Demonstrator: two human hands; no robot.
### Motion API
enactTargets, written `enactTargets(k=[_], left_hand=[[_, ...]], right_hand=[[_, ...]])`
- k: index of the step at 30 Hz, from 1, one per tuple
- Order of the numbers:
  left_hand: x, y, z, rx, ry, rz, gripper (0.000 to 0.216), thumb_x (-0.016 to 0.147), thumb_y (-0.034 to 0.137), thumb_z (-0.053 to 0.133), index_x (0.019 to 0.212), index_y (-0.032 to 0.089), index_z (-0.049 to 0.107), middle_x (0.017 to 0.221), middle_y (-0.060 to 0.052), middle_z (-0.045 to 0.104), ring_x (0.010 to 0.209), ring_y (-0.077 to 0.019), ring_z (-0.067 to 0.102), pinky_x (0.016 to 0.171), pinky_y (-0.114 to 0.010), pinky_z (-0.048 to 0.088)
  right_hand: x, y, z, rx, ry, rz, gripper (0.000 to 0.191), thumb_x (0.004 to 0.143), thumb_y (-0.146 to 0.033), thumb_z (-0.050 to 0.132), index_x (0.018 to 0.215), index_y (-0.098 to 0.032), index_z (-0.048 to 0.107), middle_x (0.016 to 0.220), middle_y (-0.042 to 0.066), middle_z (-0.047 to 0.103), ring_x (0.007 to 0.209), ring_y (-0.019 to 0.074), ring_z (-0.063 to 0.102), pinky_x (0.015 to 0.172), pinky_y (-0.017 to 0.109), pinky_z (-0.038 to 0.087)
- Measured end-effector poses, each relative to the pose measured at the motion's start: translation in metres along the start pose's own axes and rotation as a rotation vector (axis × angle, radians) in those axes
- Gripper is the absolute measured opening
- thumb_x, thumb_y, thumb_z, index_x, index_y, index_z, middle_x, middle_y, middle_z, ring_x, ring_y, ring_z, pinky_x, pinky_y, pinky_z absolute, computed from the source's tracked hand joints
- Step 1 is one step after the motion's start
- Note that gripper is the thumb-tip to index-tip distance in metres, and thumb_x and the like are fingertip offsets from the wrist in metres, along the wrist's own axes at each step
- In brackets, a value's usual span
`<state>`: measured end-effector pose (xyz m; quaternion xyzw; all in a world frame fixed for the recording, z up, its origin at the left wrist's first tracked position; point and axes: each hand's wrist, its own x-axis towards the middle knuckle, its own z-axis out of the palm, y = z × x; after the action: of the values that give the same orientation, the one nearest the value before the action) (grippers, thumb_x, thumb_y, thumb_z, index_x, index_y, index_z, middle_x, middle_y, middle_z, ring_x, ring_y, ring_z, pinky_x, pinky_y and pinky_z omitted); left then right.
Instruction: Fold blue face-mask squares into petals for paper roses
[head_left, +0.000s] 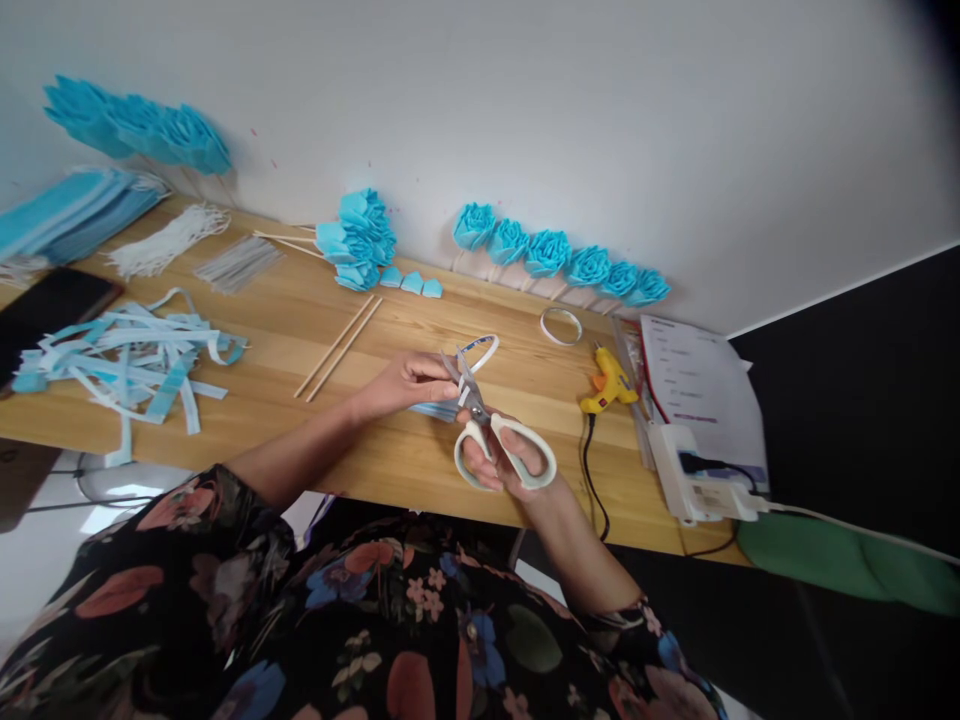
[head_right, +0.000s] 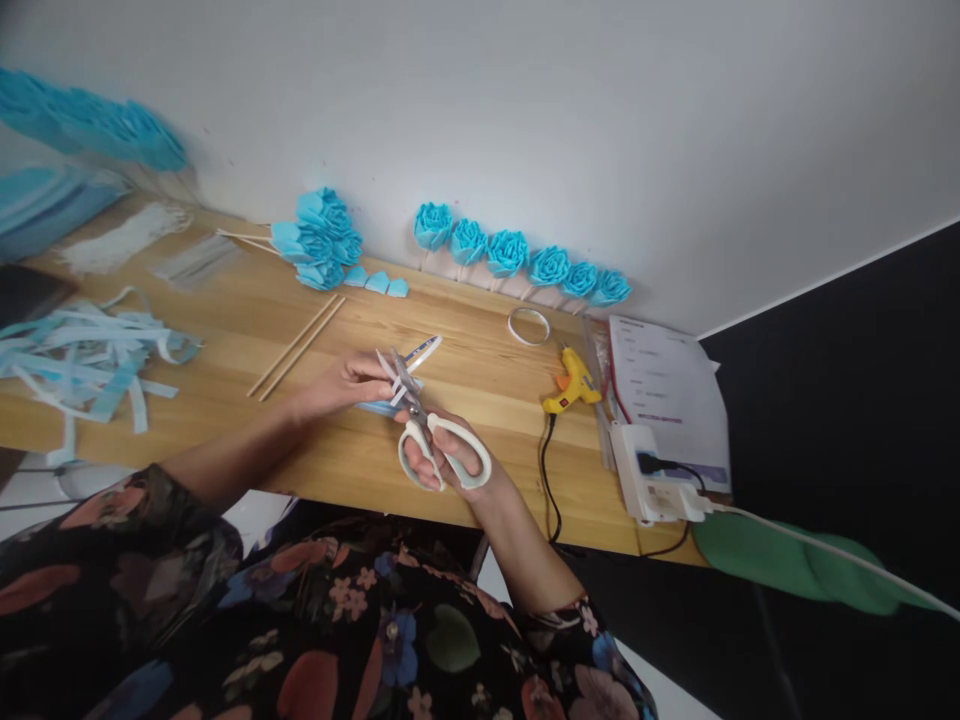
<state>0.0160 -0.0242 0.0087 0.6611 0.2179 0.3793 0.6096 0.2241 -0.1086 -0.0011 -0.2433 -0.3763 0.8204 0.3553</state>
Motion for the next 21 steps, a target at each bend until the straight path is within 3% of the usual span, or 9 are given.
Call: enactTargets(k=[6, 14, 21], left_hand=[[-0.002, 0.009, -0.002, 0.039, -0.038, -0.053, 0.037, 0.090, 0.049, 0.064, 0.085, 0.014, 0.073, 0.081, -0.005, 0.068, 0.079, -0.0162, 0.061, 0.075, -0.027, 0.046], [-0.001, 0.003, 0.000, 0.030, -0.058, -0.113, 0.032, 0.090, 0.044, 0.065, 0.081, 0.013, 0.071, 0.084, -0.006, 0.069, 0.080, -0.0157, 0.062, 0.076, -0.028, 0.047], [-0.001, -0.002, 0.000, -0.032, 0.117, -0.205, 0.030, 0.086, 0.042, 0.068, 0.079, 0.013, 0.072, 0.070, -0.001, 0.066, 0.066, -0.0117, 0.059, 0.064, -0.024, 0.044]], right_hand=[[-0.004, -0.003, 0.003, 0.065, 0.049, -0.001, 0.056, 0.082, -0.063, 0.067, 0.116, -0.019, 0.063, 0.066, -0.005, 0.049, 0.047, 0.0054, 0.031, 0.037, 0.018, 0.025], [-0.006, 0.001, 0.005, 0.001, 0.100, -0.016, 0.055, 0.084, -0.057, 0.068, 0.121, -0.018, 0.061, 0.066, -0.004, 0.052, 0.045, 0.0056, 0.033, 0.036, 0.020, 0.025], [-0.018, 0.001, 0.013, -0.220, 0.093, 0.029, 0.059, 0.079, -0.055, 0.076, 0.122, -0.018, 0.061, 0.076, -0.002, 0.058, 0.050, 0.0052, 0.042, 0.045, 0.021, 0.030]])
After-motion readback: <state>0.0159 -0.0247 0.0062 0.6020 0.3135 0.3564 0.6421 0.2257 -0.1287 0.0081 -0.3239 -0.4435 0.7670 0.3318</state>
